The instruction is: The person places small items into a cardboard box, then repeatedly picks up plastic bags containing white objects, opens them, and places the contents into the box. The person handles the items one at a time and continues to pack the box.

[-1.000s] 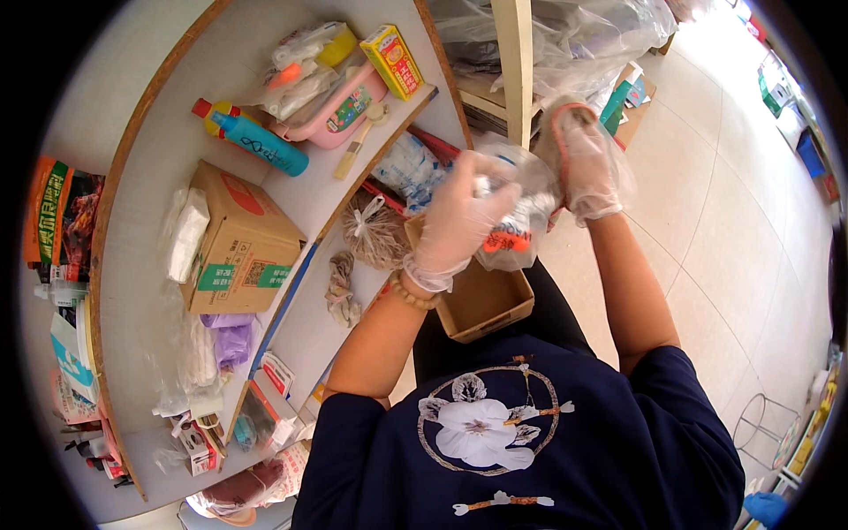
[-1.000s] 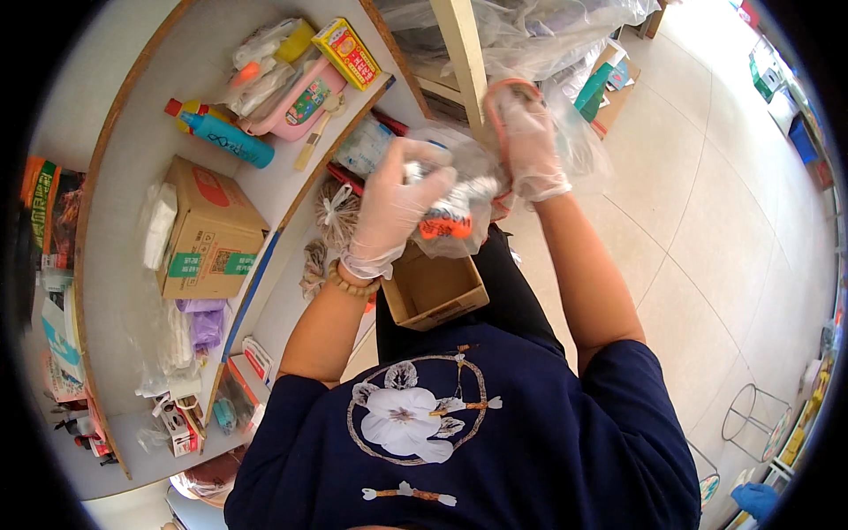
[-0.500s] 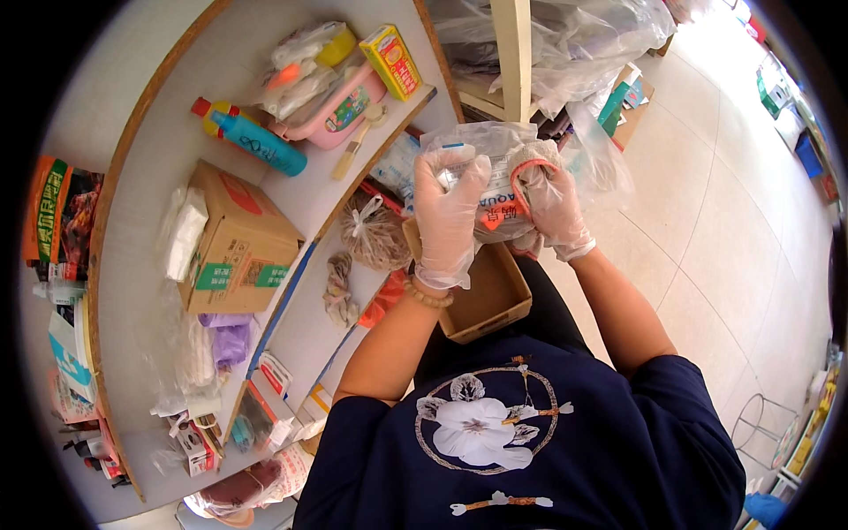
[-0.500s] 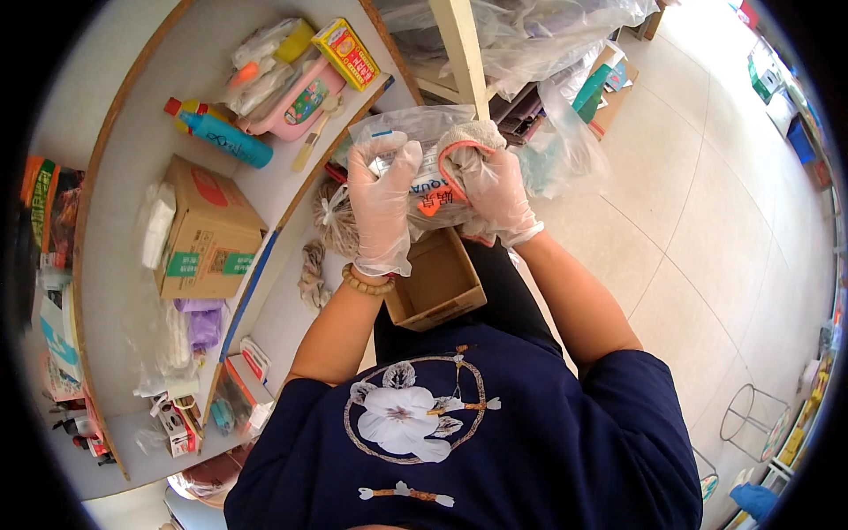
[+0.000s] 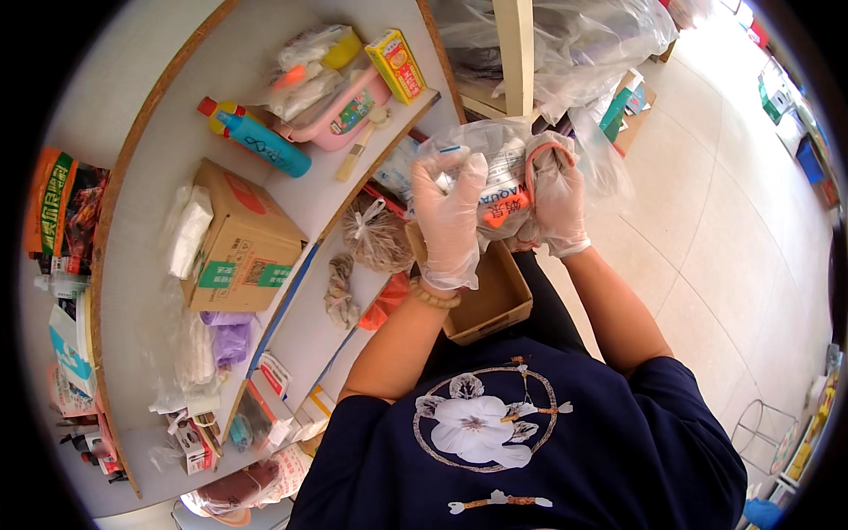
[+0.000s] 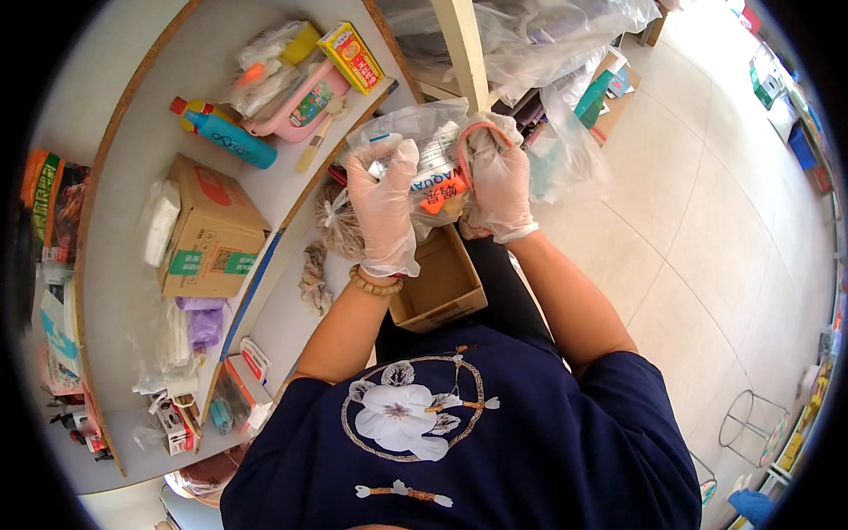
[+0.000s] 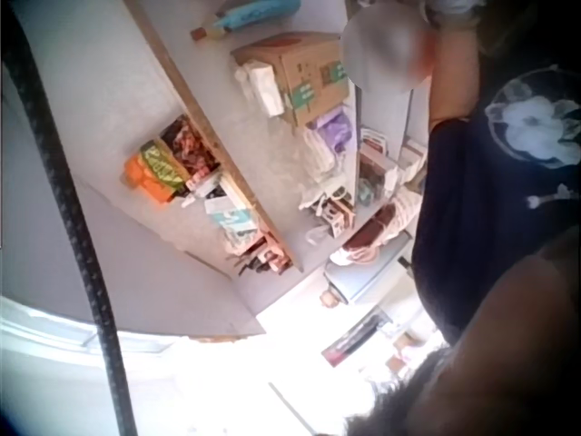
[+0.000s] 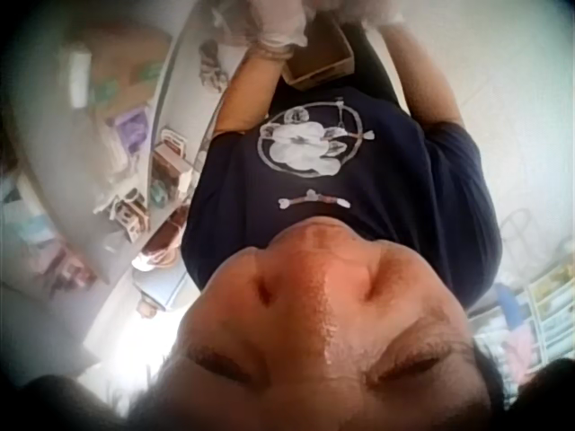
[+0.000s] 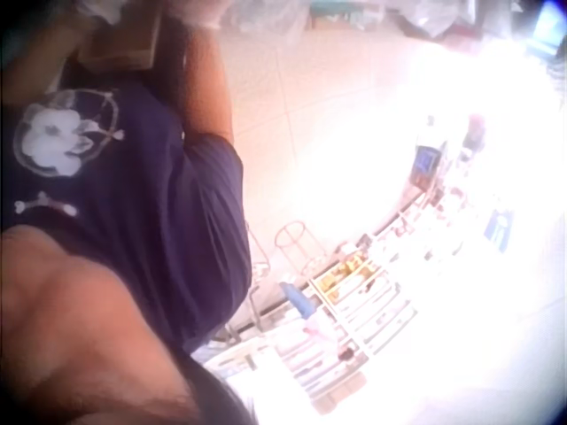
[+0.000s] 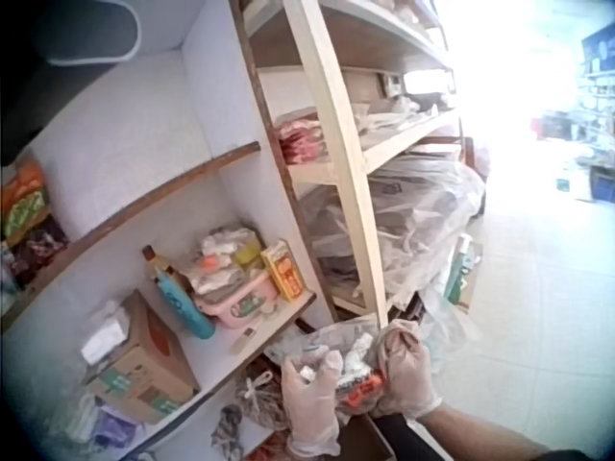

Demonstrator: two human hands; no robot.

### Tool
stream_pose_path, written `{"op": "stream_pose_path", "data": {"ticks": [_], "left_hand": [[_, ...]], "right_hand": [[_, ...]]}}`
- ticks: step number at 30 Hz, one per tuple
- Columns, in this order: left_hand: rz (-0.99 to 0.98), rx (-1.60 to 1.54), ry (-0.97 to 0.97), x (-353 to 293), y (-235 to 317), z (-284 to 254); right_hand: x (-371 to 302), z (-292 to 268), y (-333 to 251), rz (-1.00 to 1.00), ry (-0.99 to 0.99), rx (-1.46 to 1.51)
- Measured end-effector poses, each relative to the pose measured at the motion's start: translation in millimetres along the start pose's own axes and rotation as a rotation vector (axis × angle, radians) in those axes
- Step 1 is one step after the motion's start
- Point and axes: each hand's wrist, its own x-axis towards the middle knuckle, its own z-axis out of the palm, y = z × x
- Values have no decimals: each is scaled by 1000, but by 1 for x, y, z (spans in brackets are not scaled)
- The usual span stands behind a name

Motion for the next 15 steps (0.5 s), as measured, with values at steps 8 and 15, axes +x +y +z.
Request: {"op": "stream_pose_path", "data": {"ticks": [8, 15], "left_hand": [[-56, 101, -134, 1, 15, -16], [-83, 92, -245, -10, 2, -13]], "right_hand": [[34, -46, 0, -213, -284, -467], [13, -9, -38, 280, -279, -46]]}}
